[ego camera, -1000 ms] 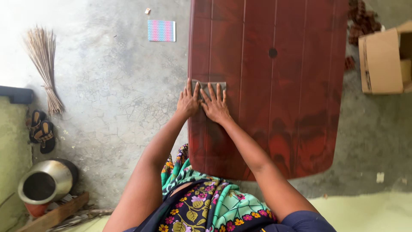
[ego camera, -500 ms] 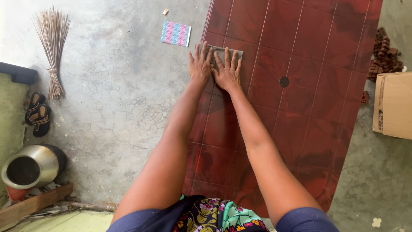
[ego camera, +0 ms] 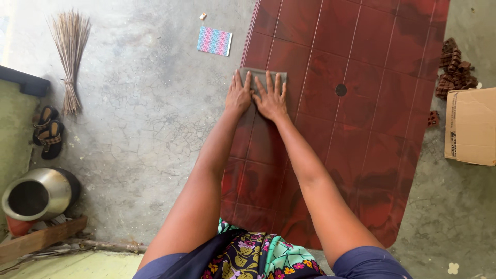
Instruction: The person is sanding the surface of a reddish-brown table using a piece of sandpaper. She moves the sandpaper back and forth across the table's surface, covering different areas systematically.
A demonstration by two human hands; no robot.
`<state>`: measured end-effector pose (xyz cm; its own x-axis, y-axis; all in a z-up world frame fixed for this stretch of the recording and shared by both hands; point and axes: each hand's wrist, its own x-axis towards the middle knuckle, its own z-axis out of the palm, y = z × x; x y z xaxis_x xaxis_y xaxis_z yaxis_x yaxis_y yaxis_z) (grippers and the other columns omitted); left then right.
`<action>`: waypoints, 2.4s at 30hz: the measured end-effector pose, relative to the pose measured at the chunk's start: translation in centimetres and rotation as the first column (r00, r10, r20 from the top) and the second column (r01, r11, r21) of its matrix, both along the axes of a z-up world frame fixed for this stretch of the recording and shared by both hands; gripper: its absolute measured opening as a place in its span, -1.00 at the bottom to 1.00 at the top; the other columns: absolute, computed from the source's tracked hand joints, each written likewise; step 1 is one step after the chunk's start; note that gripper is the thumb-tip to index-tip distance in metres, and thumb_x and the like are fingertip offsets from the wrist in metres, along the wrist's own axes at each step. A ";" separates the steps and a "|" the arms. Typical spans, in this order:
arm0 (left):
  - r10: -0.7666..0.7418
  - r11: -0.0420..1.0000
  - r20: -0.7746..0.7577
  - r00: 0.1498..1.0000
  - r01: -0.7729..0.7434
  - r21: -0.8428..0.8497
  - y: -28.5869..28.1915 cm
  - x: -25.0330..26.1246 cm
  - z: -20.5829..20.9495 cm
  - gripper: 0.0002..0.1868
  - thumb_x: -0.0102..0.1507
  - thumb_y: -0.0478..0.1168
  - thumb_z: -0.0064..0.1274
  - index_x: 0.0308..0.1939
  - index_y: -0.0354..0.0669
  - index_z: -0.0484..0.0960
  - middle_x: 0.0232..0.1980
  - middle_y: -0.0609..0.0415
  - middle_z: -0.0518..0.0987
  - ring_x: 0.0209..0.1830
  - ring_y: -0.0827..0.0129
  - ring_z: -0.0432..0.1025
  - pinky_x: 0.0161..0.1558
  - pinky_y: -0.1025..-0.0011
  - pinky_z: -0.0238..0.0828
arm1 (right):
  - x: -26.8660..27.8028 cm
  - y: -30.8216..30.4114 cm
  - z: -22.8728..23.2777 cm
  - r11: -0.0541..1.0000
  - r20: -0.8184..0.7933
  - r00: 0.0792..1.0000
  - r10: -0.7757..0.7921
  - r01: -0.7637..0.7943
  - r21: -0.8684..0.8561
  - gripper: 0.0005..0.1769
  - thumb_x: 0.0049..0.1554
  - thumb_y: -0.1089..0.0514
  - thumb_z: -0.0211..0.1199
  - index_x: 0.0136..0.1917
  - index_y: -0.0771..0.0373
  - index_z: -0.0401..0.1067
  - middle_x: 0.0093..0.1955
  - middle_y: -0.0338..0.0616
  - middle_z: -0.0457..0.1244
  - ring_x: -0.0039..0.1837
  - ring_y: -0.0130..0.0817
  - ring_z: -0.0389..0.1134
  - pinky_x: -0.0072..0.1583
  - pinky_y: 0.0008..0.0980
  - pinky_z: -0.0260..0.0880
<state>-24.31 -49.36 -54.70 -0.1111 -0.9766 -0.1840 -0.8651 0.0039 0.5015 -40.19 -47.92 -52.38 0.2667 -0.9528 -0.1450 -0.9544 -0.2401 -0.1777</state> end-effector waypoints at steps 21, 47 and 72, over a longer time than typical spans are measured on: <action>0.014 0.988 -0.256 0.967 0.027 0.153 36.6 7.4 2.2 -0.15 0.39 0.04 -0.11 0.66 0.03 -0.20 0.66 -0.38 -0.21 0.45 -0.36 0.17 0.31 -0.01 0.32 | 3.9 34.4 1.4 0.980 0.049 0.979 0.199 -0.199 -0.013 -0.20 0.31 -0.37 -0.04 0.71 -0.29 -0.15 0.77 -0.11 -0.47 0.73 0.15 -0.57 0.58 0.34 -0.49; -0.445 0.894 0.055 0.894 0.447 -0.036 42.1 -0.4 7.8 -0.23 0.41 0.22 -0.20 0.65 0.17 0.02 0.73 0.20 -0.17 0.71 -0.01 -0.43 0.62 -0.05 -0.45 | -1.4 46.7 2.9 0.964 0.124 0.958 -0.260 0.265 -0.025 -0.31 0.40 -0.04 -0.11 0.71 0.14 -0.11 0.77 -0.18 -0.29 0.76 -0.09 -0.38 0.65 0.09 -0.37; -0.221 0.975 0.103 0.970 0.215 0.061 7.4 -9.2 6.5 -0.27 0.49 0.19 -0.39 0.71 0.14 -0.11 0.75 0.15 -0.31 0.70 -0.06 -0.54 0.65 -0.06 -0.58 | -9.2 7.6 2.3 0.993 0.031 0.994 -0.108 0.110 -0.052 -0.29 0.43 -0.04 -0.10 0.75 0.04 -0.19 0.79 -0.22 -0.35 0.77 -0.12 -0.42 0.67 0.07 -0.37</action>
<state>-33.53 -41.95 -48.24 -0.2971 -0.9205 -0.2536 -0.8955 0.1764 0.4086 -49.40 -40.32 -50.03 0.1640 -0.9827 -0.0867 -0.9702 -0.1448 -0.1943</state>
